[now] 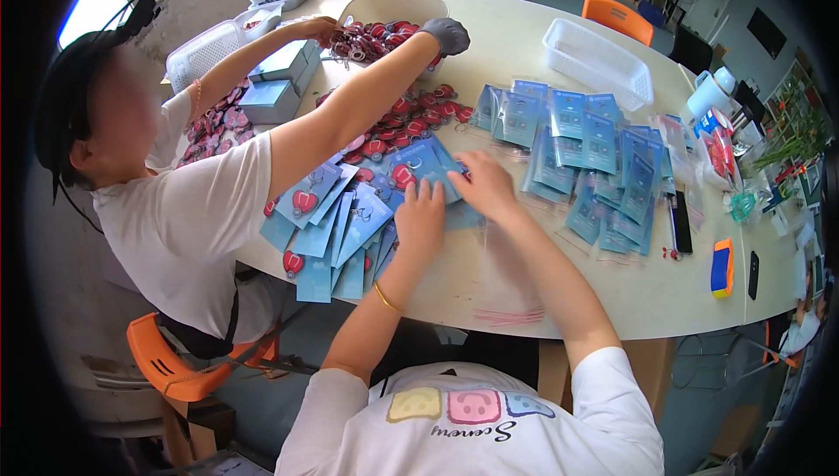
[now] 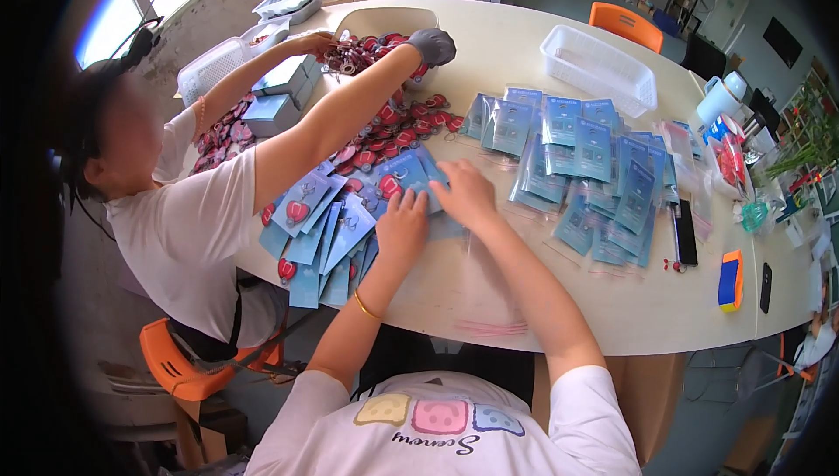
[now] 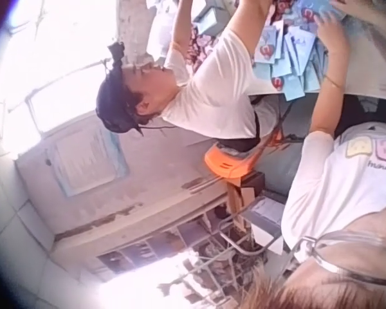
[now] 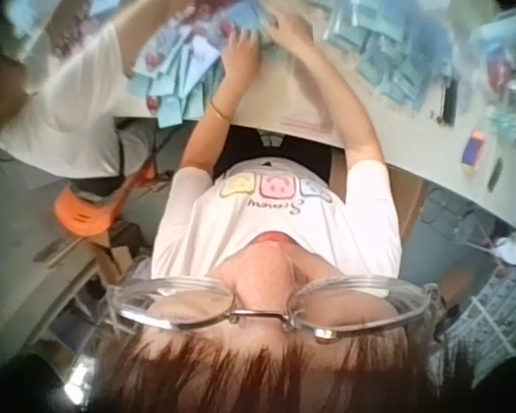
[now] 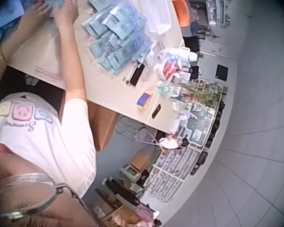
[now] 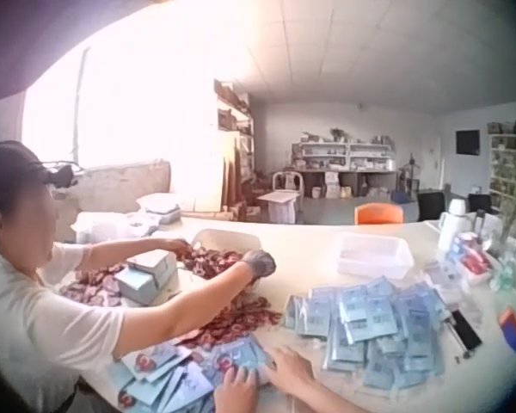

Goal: The person packages heart-shaped keychains by hand into plastic sleeves with backing cards.

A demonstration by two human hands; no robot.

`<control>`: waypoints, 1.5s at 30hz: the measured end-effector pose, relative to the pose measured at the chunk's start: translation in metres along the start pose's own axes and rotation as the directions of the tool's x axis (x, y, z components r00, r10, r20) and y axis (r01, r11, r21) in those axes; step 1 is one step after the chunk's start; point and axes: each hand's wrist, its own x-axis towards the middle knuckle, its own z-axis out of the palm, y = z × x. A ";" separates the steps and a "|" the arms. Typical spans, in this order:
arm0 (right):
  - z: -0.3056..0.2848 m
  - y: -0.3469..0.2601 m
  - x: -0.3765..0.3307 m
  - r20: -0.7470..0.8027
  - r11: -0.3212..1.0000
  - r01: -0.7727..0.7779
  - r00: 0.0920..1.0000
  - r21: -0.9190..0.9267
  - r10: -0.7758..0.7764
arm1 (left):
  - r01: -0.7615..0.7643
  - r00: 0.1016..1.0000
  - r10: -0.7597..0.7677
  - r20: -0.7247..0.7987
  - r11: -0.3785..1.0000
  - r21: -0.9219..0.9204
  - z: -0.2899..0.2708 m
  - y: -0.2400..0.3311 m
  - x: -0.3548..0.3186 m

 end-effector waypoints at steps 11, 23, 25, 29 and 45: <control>0.028 -0.005 0.022 0.106 0.874 -0.180 0.983 0.451 0.148 | -0.033 0.960 -0.124 -0.252 0.841 -0.540 -0.034 -0.006 -0.020; -0.087 -0.017 -0.059 0.057 0.568 -0.108 0.993 0.816 0.107 | 0.356 0.934 0.152 0.324 -0.319 -0.878 -0.066 0.004 0.004; -0.086 -0.011 -0.074 -0.060 0.611 -0.086 0.975 0.787 0.214 | 0.383 0.922 0.195 0.333 -0.359 -0.851 -0.071 0.023 0.004; -0.094 -0.033 -0.110 -0.454 0.994 0.077 0.891 0.080 -0.032 | 0.367 0.930 0.097 0.355 -0.312 -0.876 -0.054 0.047 -0.002; -0.096 0.001 -0.147 -0.245 0.860 -0.210 0.903 0.464 0.353 | 0.262 0.965 0.059 0.256 -0.223 -0.939 -0.081 0.084 -0.012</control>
